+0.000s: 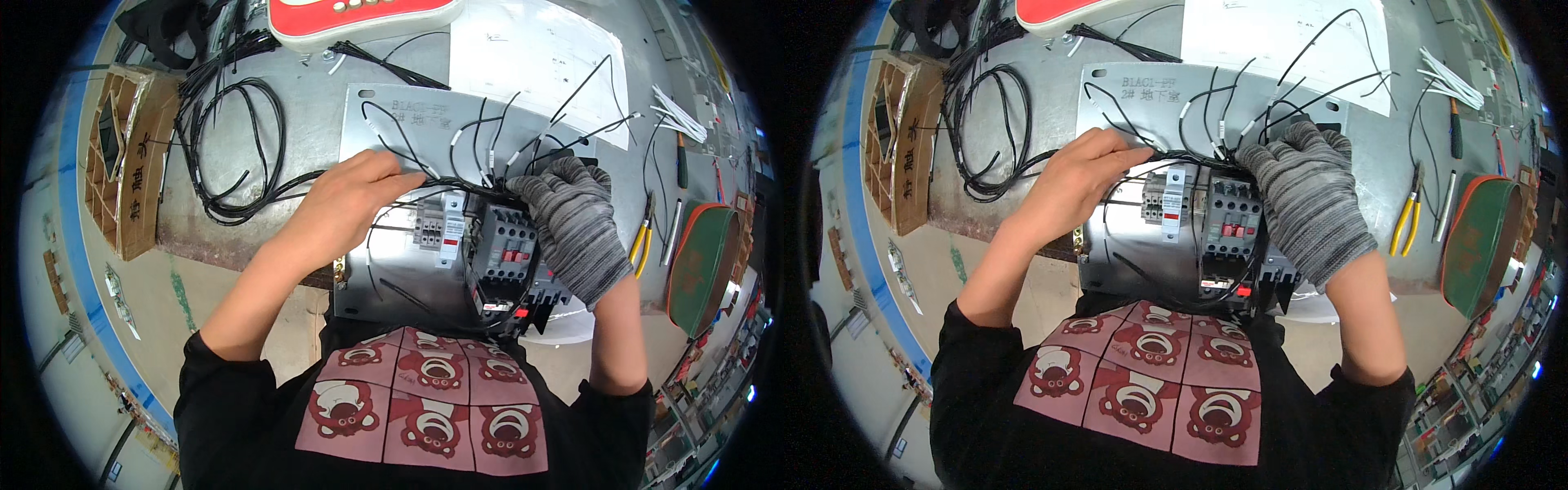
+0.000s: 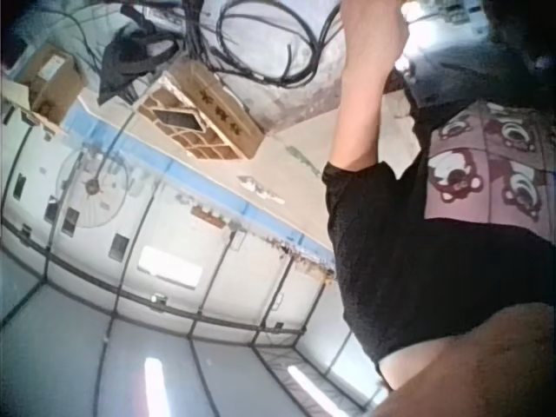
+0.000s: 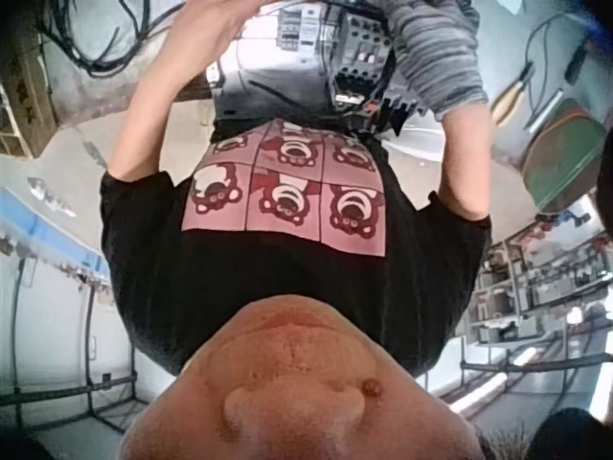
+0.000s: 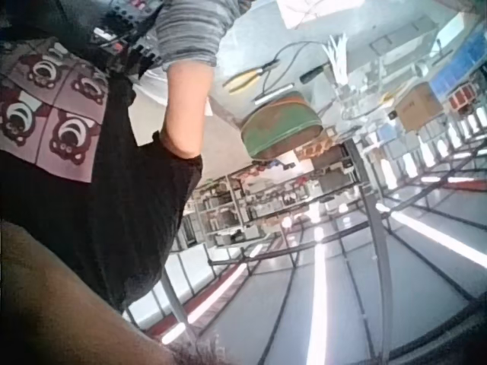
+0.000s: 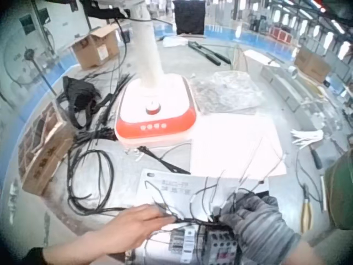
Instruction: The person connects black wires to terminals on a mounted electrical control unit, referencing a diagram on the table. They use pliers to strip wire ends and a screwdriver to tighten terminal screws, organizing the wiring as they proceed.
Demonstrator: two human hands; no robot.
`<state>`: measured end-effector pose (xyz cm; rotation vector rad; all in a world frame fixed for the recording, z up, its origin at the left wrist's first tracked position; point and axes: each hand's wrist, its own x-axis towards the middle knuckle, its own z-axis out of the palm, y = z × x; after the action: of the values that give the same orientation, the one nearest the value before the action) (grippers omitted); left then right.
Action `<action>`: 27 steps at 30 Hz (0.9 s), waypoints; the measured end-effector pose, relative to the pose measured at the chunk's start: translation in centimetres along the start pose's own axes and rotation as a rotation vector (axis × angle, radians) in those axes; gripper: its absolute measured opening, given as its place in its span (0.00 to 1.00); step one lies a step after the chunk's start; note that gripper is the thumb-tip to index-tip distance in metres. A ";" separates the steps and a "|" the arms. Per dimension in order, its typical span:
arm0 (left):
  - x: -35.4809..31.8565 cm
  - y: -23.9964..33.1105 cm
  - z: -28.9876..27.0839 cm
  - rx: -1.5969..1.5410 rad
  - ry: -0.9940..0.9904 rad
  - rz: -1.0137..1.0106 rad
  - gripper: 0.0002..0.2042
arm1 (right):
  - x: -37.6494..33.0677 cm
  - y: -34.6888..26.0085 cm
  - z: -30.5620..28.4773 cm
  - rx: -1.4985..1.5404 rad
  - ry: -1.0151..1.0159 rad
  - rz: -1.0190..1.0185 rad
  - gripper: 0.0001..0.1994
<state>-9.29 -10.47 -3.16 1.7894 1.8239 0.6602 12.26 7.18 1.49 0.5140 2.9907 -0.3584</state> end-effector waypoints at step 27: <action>3.2 2.7 -2.2 -0.566 0.080 -0.106 0.08 | 4.2 1.7 -0.1 0.116 -0.353 -0.004 0.12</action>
<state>-8.71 -7.24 0.24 1.2993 1.5572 1.0885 8.90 10.07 0.74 0.4049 2.6415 -0.5612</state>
